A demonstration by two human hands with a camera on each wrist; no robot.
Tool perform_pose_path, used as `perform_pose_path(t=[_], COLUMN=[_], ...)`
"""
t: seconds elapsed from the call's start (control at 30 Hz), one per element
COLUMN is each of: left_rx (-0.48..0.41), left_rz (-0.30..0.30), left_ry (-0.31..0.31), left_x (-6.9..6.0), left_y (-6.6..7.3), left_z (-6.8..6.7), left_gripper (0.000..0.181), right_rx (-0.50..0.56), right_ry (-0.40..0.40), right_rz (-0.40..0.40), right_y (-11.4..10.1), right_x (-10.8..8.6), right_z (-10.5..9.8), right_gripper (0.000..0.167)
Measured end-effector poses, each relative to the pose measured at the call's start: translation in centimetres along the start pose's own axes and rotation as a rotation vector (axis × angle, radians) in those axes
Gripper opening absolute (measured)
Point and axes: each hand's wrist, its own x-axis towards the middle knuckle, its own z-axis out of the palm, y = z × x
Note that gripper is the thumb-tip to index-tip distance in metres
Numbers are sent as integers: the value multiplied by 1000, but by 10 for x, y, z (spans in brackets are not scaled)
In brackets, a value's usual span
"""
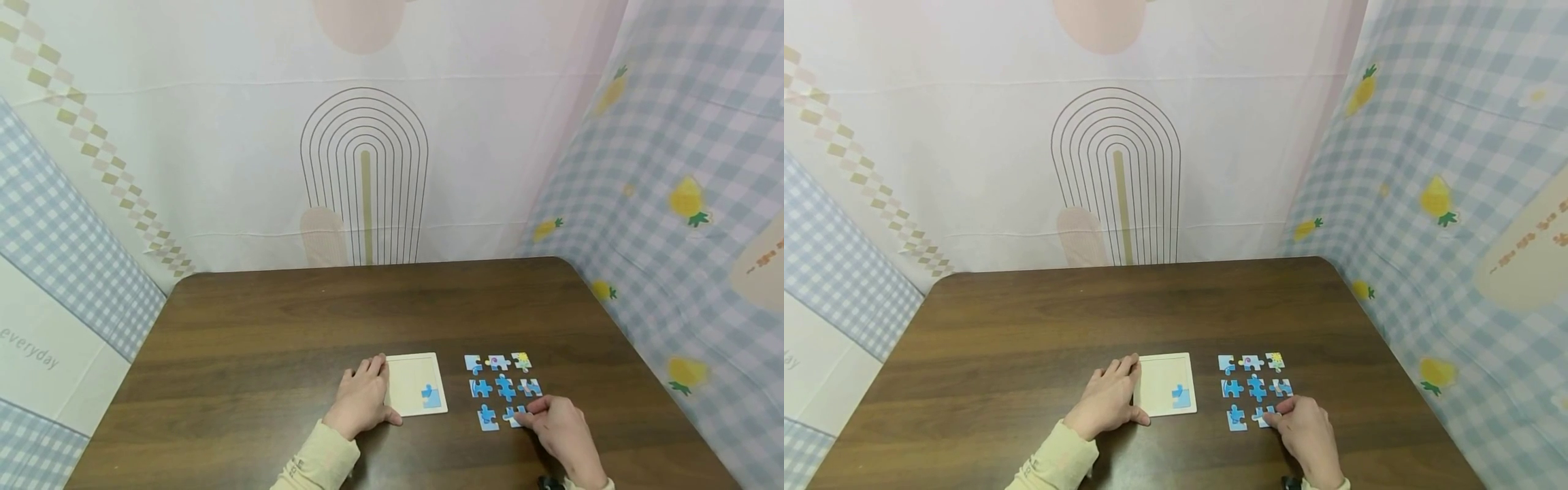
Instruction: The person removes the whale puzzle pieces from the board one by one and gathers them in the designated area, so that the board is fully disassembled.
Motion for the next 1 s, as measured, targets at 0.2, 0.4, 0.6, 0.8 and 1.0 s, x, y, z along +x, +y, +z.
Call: perform_pose_path(t=[0.2, 0.4, 0.6, 0.8, 1.0], left_rx=[4, 6, 0, -2, -9], left_rz=[0, 3, 3, 4, 0], left_ry=[-5, 1, -2, 2, -4], left_x=[1, 0, 0, 1, 0], left_y=[-1, -1, 0, 0, 0], left_z=[1, 1, 0, 0, -1], left_gripper=[103, 102, 103, 103, 102], right_rx=[-20, -55, -63, -64, -113], right_ry=[-10, -11, -17, -5, -2], right_rz=[-27, -58, -62, -45, -26], right_y=[-2, -4, -4, -5, -9], right_x=[0, 0, 0, -1, -4], right_z=[-1, -2, -2, 0, 2], right_gripper=[33, 30, 28, 27, 24])
